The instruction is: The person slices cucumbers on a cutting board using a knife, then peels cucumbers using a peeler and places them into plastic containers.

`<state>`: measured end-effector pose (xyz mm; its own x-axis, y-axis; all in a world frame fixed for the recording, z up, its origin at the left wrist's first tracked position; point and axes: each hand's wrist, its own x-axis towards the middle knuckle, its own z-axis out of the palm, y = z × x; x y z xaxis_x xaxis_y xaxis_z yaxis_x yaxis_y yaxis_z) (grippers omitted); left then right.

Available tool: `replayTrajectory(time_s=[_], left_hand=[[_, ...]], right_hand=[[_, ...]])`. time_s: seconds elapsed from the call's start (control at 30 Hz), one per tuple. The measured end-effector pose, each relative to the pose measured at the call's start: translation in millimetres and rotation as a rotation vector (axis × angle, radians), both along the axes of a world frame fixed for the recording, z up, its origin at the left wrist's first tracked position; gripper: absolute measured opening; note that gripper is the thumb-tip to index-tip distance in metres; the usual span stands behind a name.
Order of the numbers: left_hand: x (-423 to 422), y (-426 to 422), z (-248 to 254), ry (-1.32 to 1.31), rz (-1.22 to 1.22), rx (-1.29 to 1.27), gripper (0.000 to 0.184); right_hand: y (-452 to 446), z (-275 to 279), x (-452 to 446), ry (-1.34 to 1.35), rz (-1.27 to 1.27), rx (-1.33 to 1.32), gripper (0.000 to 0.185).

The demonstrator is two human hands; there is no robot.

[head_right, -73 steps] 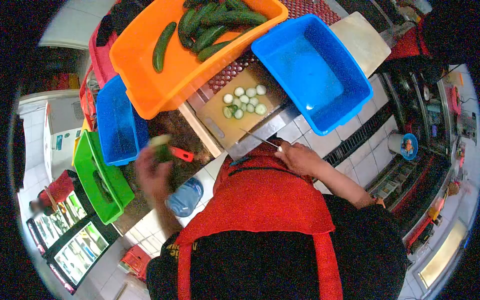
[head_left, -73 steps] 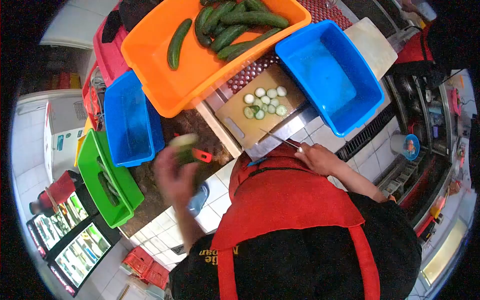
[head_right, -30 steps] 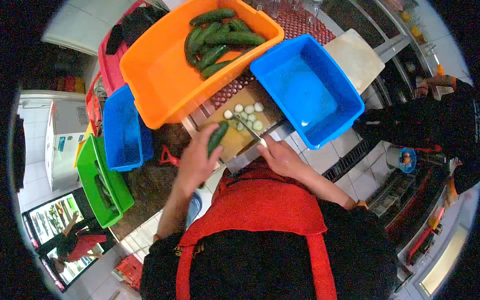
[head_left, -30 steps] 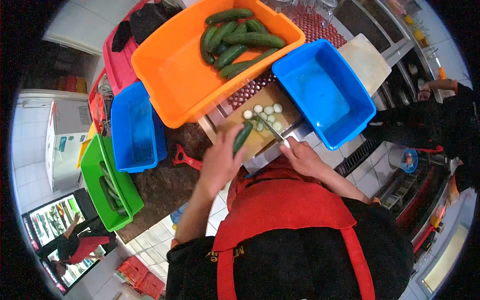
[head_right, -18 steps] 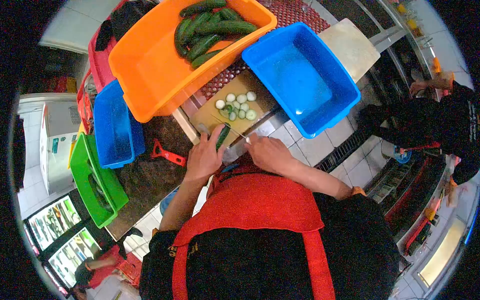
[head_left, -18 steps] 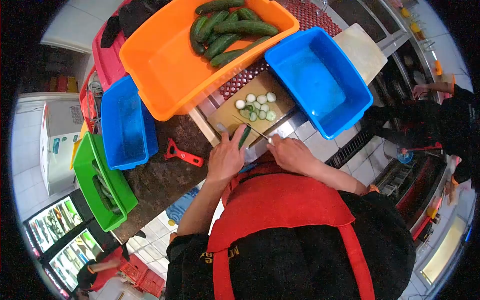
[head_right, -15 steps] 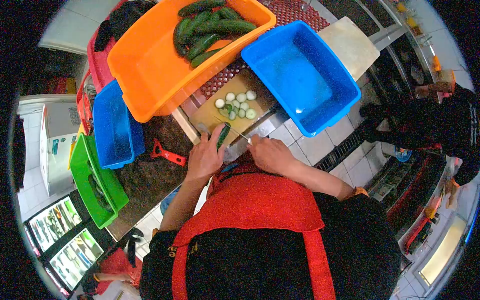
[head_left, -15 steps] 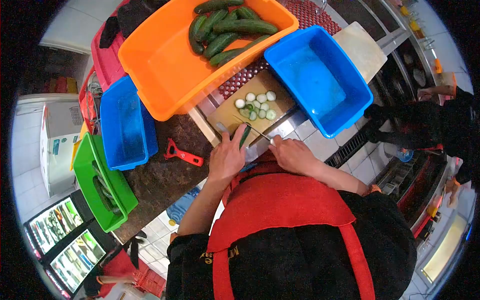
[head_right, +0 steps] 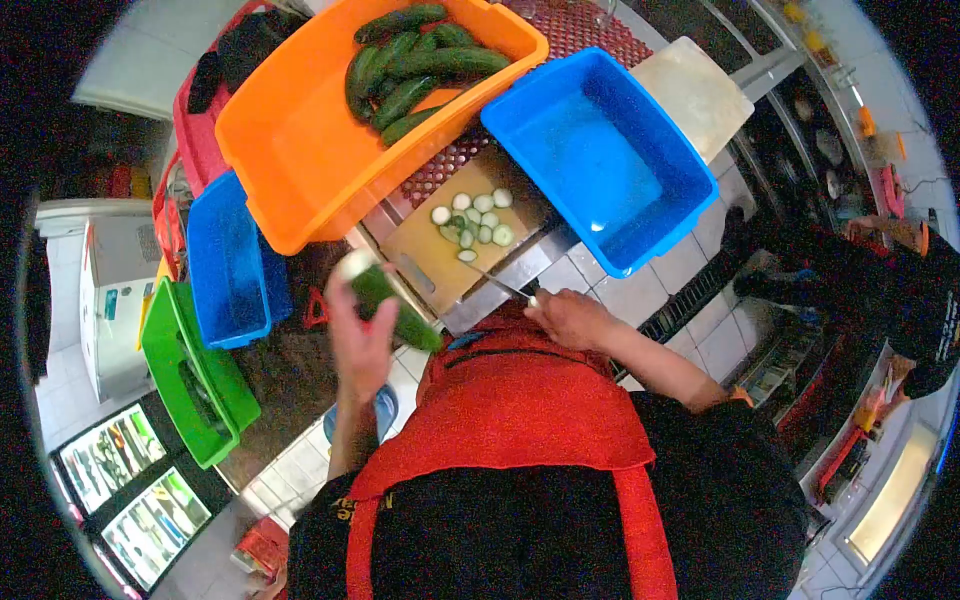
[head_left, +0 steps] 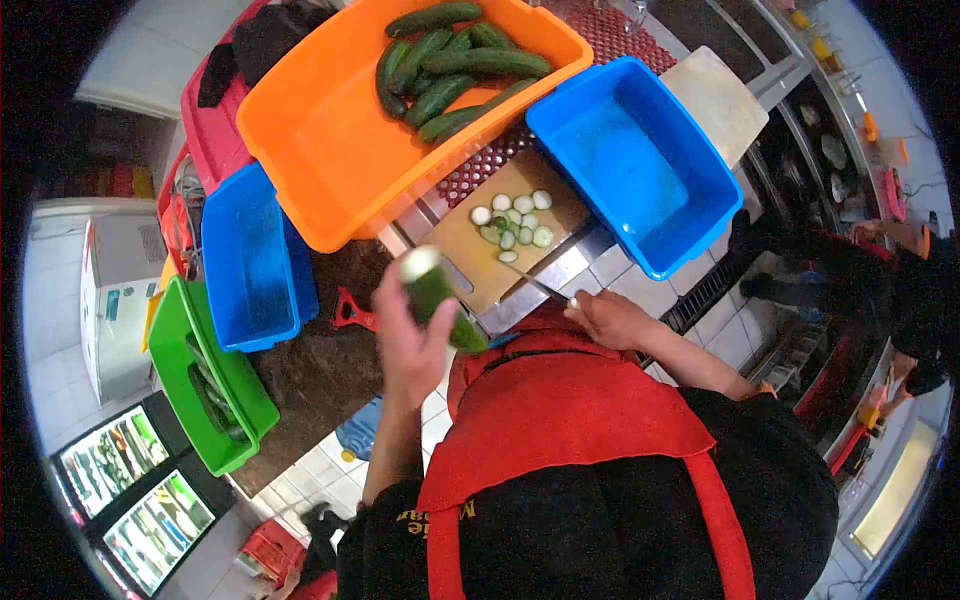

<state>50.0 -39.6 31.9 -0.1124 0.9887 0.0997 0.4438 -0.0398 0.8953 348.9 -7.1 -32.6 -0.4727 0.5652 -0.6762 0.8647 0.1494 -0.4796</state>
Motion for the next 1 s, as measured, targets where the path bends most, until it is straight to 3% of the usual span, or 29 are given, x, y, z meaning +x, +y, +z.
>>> replayTrajectory(time_s=[0.07, 0.1, 0.17, 0.27, 0.4, 0.53, 0.6, 0.9, 1.0], left_hand=[[-16, -13, 13, -0.237, 0.073, 0.019, 0.052], [-21, -17, 10, -0.236, 0.064, 0.026, 0.052], [-29, -27, -11, 0.165, 0.095, 0.117, 0.046], [-28, -46, -61, 0.264, 0.132, 0.2, 0.041], [-8, -47, -48, 0.518, 0.023, 0.005, 0.054], [17, 3, -43, 0.596, -0.097, 0.078, 0.056], [25, 16, -59, 0.595, -0.241, -0.123, 0.048], [27, 17, -57, 0.63, -0.24, -0.101, 0.051], [26, 19, -60, 0.646, -0.25, -0.096, 0.052]], right_hand=[[11, 1, -6, 0.061, 0.003, 0.05, 0.049], [10, -4, -8, 0.071, -0.025, 0.108, 0.05], [14, 0, -11, 0.076, -0.035, 0.111, 0.05], [12, 4, -11, 0.109, -0.067, 0.118, 0.048], [9, 5, -14, 0.181, -0.102, 0.179, 0.044], [14, -3, -33, 0.207, -0.106, 0.272, 0.041], [16, 2, -43, 0.181, -0.129, 0.311, 0.04], [5, 9, -50, 0.141, -0.022, 0.486, 0.035], [5, 25, -47, 0.121, -0.023, 0.388, 0.034]])
